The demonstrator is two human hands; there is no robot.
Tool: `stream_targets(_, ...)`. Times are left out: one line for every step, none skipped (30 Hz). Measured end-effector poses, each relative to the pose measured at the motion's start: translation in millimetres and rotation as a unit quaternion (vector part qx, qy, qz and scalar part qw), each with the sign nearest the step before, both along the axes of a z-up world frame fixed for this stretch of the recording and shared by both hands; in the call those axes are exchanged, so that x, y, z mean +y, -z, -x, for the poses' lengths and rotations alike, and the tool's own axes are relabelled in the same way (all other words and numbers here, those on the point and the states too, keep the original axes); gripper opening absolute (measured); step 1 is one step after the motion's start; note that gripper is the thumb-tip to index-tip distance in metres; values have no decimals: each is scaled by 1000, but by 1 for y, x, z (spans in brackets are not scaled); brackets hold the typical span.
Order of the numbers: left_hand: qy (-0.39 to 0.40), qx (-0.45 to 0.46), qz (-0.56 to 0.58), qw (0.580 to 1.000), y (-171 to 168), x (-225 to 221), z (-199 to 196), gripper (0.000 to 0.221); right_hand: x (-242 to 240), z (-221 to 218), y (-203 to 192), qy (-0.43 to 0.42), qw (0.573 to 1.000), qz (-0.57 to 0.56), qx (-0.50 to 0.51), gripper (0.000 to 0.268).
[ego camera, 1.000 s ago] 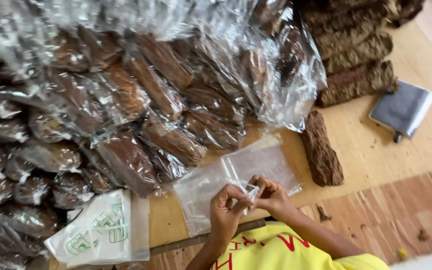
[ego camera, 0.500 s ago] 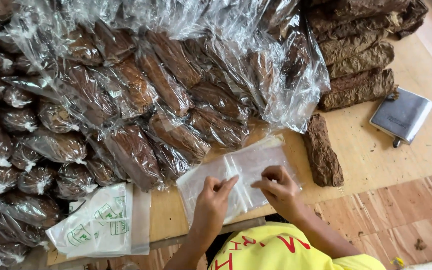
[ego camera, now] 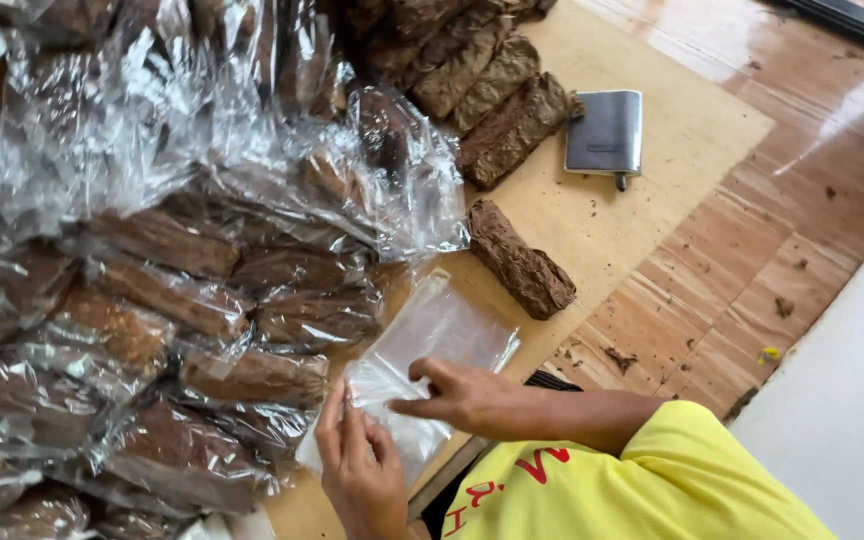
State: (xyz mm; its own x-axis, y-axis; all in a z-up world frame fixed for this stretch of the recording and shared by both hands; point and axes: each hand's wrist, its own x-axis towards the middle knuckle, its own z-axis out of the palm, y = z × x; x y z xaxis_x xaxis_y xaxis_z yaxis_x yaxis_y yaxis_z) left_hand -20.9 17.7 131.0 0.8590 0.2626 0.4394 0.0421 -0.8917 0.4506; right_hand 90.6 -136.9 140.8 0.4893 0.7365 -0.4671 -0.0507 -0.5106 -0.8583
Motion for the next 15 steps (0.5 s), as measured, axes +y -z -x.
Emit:
stream_targets(-32, -55, 14, 998, -5, -6, -5, 36, 1, 5, 23, -81, 963, -103, -237, 51)
stream_targets(-63, -110, 29, 992, -10, -11, -10, 33, 3, 11, 47, -157, 853, -194, -458, 64)
stream_targets(-58, -112, 27, 992, -8, -11, -14, 33, 5, 11, 47, -153, 852, -193, -461, 64)
stream_targets(-71, -137, 23, 988, -6, -11, -18, 17, 9, 11, 48, -165, 857, -201, -444, 56)
stream_targets(-87, -159, 20, 983, -3, -11, -20, 16, 12, 13, 49, -181, 863, -209, -423, 49)
stream_targets(-85, -159, 20, 983, -4, -10, -21, 16, 11, 10, 54, -179, 863, -209, -424, 49)
stream_targets(-80, -175, -8, 981, -5, -8, -23, 8, 11, 7, 59, -175, 871, -178, -424, 53)
stream_targets(-75, -191, -36, 978, -6, -6, -24, 21, 11, 4, 64, -171, 878, -147, -423, 57)
stream_targets(-73, -191, -37, 978, 5, 4, -20, 21, 13, -3, 62, -169, 878, -148, -423, 57)
stream_targets(-84, -173, -67, 979, 16, 15, -16, 32, 14, -10, 61, -110, 925, -93, -351, 44)
stream_targets(-94, -155, -97, 979, 27, 25, -12, 43, 16, -17, 60, -50, 960, -36, -272, 36)
stream_targets(-92, -154, -98, 979, 19, 27, -12, 43, 11, -28, 54, -48, 960, -37, -272, 36)
stream_targets(-103, -144, -91, 980, 11, 29, -12, 38, 6, -38, 47, -29, 965, 26, -261, 40)
stream_targets(-115, -134, -84, 981, 3, 31, -12, 34, 1, -49, 41, -10, 964, 89, -249, 45)
stream_targets(-114, -133, -84, 981, 6, 37, -11, 34, -14, -59, 49, -9, 965, 89, -248, 45)
